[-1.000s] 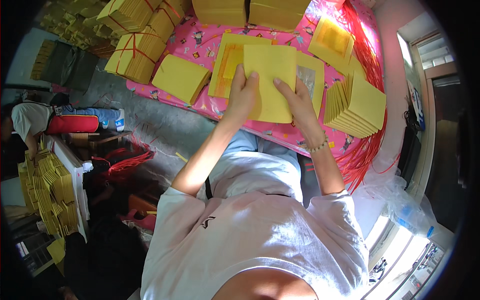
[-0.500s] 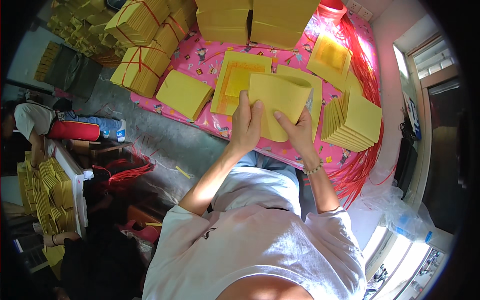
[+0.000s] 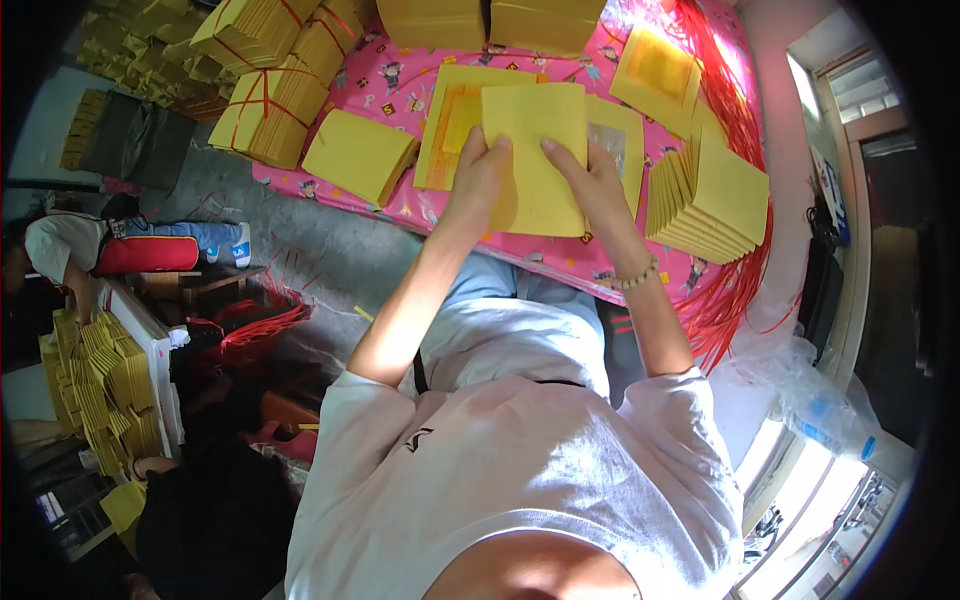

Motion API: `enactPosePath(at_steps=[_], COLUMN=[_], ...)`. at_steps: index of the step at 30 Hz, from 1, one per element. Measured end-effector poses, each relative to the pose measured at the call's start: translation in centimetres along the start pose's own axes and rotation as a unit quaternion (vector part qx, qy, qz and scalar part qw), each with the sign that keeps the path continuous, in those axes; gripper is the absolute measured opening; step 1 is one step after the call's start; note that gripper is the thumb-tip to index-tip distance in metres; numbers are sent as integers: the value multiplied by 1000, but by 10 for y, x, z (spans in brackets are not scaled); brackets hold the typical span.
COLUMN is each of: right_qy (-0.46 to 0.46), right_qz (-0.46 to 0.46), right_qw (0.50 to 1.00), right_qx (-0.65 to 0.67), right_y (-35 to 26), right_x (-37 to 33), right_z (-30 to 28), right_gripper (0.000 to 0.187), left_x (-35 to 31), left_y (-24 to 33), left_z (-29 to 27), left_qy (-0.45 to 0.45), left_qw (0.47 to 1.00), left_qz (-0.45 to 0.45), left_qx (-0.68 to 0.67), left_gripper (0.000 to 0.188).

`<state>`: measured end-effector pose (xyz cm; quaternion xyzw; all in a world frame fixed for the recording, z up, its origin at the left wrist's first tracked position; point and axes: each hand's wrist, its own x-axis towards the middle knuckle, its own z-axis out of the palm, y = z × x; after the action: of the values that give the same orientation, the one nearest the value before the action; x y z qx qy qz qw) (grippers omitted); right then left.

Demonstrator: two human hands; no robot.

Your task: Inspecting and sorting sheets of joss paper with foil centers for quality.

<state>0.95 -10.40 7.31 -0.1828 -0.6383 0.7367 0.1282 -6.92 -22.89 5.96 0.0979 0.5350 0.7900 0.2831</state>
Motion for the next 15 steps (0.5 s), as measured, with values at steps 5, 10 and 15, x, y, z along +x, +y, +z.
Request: enactPosePath(at_steps=[5,10,15], right_qy=[-2,11,2], right_qz=[37,56,36], right_qw=[999,998,999], right_qx=[32,16,26], right_y=[3,3,6], right_x=[5,5,5], right_z=[4,6,5], right_gripper=[34,34,33], left_x=[8,10,12], left_y=[-2,-6,-12], left_z=[-5,-5,-7], left_qy=[25,39,40], left_qw=[997,997,998], left_qz=[-68,-68,-34], left_qx=[-33,-9,21], left_gripper=[26,23,23])
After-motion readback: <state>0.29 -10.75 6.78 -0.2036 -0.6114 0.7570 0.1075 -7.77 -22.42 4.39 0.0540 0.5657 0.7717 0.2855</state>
